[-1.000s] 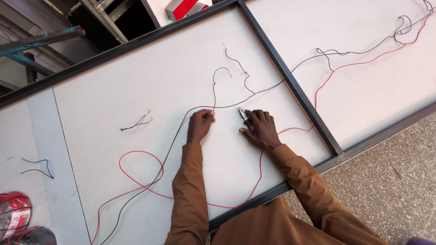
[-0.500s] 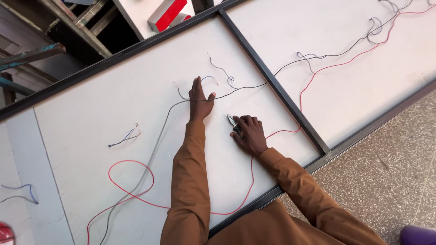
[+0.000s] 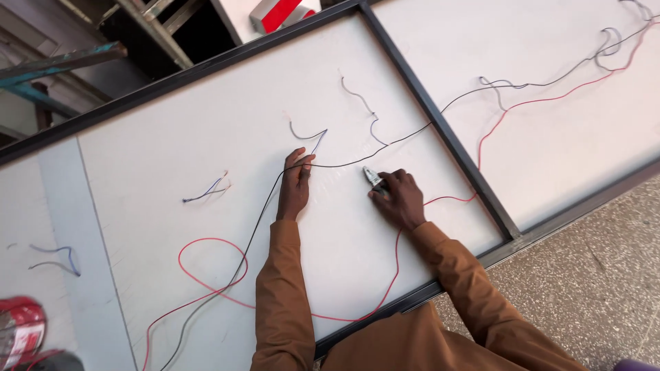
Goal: Stripping insulation from wires and twisting them together to create electrical connections on a sign frame.
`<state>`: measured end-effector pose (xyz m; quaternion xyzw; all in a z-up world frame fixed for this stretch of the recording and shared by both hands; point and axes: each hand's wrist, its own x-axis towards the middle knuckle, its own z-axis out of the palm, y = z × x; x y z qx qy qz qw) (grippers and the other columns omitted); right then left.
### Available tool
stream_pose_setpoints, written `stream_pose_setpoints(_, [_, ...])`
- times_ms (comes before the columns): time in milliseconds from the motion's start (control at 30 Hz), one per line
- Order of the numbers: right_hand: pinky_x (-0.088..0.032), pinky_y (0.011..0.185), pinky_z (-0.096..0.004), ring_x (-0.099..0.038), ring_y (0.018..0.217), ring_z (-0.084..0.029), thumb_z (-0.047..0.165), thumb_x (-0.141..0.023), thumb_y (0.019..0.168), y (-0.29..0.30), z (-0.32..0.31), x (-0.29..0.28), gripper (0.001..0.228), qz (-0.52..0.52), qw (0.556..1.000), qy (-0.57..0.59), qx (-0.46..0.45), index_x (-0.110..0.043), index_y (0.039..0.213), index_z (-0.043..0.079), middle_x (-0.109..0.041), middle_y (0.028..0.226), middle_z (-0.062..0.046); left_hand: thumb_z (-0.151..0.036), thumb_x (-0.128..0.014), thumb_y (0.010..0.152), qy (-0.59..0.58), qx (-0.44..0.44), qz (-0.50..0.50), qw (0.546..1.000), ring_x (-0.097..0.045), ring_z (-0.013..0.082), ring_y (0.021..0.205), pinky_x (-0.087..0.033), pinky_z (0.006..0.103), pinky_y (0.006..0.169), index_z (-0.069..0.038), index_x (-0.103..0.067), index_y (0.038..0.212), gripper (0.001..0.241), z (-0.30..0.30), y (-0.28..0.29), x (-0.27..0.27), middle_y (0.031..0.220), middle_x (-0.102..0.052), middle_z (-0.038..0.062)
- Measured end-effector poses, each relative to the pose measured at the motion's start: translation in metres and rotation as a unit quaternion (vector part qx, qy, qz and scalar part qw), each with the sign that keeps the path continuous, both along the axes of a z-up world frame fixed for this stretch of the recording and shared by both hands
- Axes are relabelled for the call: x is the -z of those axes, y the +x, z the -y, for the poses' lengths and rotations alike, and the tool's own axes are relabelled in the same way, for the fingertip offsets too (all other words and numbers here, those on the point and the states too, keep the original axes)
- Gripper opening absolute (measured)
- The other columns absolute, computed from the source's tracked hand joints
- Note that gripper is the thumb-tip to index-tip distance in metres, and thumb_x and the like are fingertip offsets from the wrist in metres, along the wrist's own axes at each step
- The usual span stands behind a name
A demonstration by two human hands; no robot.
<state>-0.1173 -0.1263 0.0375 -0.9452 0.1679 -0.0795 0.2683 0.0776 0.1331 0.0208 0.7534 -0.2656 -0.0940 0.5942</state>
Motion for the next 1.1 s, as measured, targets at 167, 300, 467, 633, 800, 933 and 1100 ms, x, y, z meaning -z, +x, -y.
stream_pose_setpoints(167, [-0.062,0.082,-0.045,-0.075,0.104,-0.031,0.040,-0.089,0.102,0.003,0.018,0.015,0.053,0.047,0.960,0.272,0.046,-0.078,0.145,0.010,-0.075,0.118,-0.014,-0.027,-0.051,0.125,-0.068,-0.004,-0.092,0.993,-0.074,0.0213,0.108,-0.066,0.0328,0.097,-0.004,-0.077,0.140,0.038,-0.015,0.002,-0.001,0.120,-0.067,0.013])
stream_pose_setpoints(300, [-0.064,0.068,-0.030,-0.080,0.100,-0.022,0.052,-0.064,0.112,0.011,0.000,-0.013,0.058,0.055,0.718,0.692,0.049,-0.066,0.155,0.014,-0.082,0.116,-0.011,-0.025,-0.057,0.122,-0.153,-0.022,-0.235,0.960,-0.079,0.0197,0.100,-0.069,0.0287,0.090,0.004,-0.077,0.137,0.038,-0.014,0.021,0.011,0.111,-0.075,0.014])
stream_pose_setpoints(467, [-0.058,0.052,-0.029,-0.075,0.075,-0.022,0.016,-0.074,0.104,0.019,-0.039,-0.006,0.055,0.035,0.721,0.692,-0.013,-0.057,0.155,0.005,-0.080,0.113,-0.017,-0.032,-0.072,0.115,-0.154,-0.092,-0.292,0.940,-0.081,0.0213,0.082,-0.071,0.0275,0.073,0.005,-0.077,0.130,0.040,0.006,0.033,-0.002,0.102,-0.073,0.014])
stream_pose_setpoints(633, [-0.049,0.050,-0.026,-0.071,0.058,-0.021,0.007,-0.072,0.102,0.023,-0.060,-0.019,0.046,-0.004,0.747,0.665,-0.030,-0.064,0.147,0.001,-0.080,0.110,-0.018,-0.026,-0.081,0.104,-0.157,-0.220,-0.303,0.914,-0.074,0.0132,0.058,-0.062,0.0182,0.056,-0.004,-0.080,0.111,0.023,0.031,0.049,-0.001,0.074,-0.074,0.010])
stream_pose_setpoints(800, [-0.055,0.056,-0.025,-0.069,0.066,-0.016,0.010,-0.072,0.104,0.020,-0.062,-0.033,0.047,-0.012,0.760,0.649,-0.035,-0.062,0.148,-0.001,-0.079,0.112,-0.017,-0.024,-0.079,0.096,-0.163,-0.365,-0.241,0.884,-0.076,0.0139,0.057,-0.059,0.0220,0.052,-0.010,-0.079,0.100,0.014,0.026,0.056,0.009,0.074,-0.078,0.009])
stream_pose_setpoints(933, [-0.055,0.055,-0.026,-0.070,0.062,-0.018,0.011,-0.072,0.104,0.019,-0.058,-0.022,0.053,-0.012,0.751,0.659,-0.032,-0.059,0.154,0.000,-0.080,0.112,-0.018,-0.019,-0.075,0.093,-0.199,-0.376,-0.226,0.876,-0.081,0.0164,0.066,-0.068,0.0231,0.066,-0.003,-0.076,0.101,0.018,0.021,0.041,0.005,0.081,-0.080,0.015])
stream_pose_setpoints(1100, [-0.055,0.054,-0.027,-0.071,0.061,-0.021,0.011,-0.072,0.104,0.022,-0.060,-0.021,0.049,-0.010,0.752,0.658,-0.036,-0.061,0.151,0.000,-0.079,0.110,-0.018,-0.011,-0.074,0.096,-0.162,-0.390,-0.114,0.899,-0.086,0.0241,0.075,-0.073,0.0297,0.070,0.004,-0.076,0.101,0.016,0.015,0.030,0.019,0.085,-0.082,0.018])
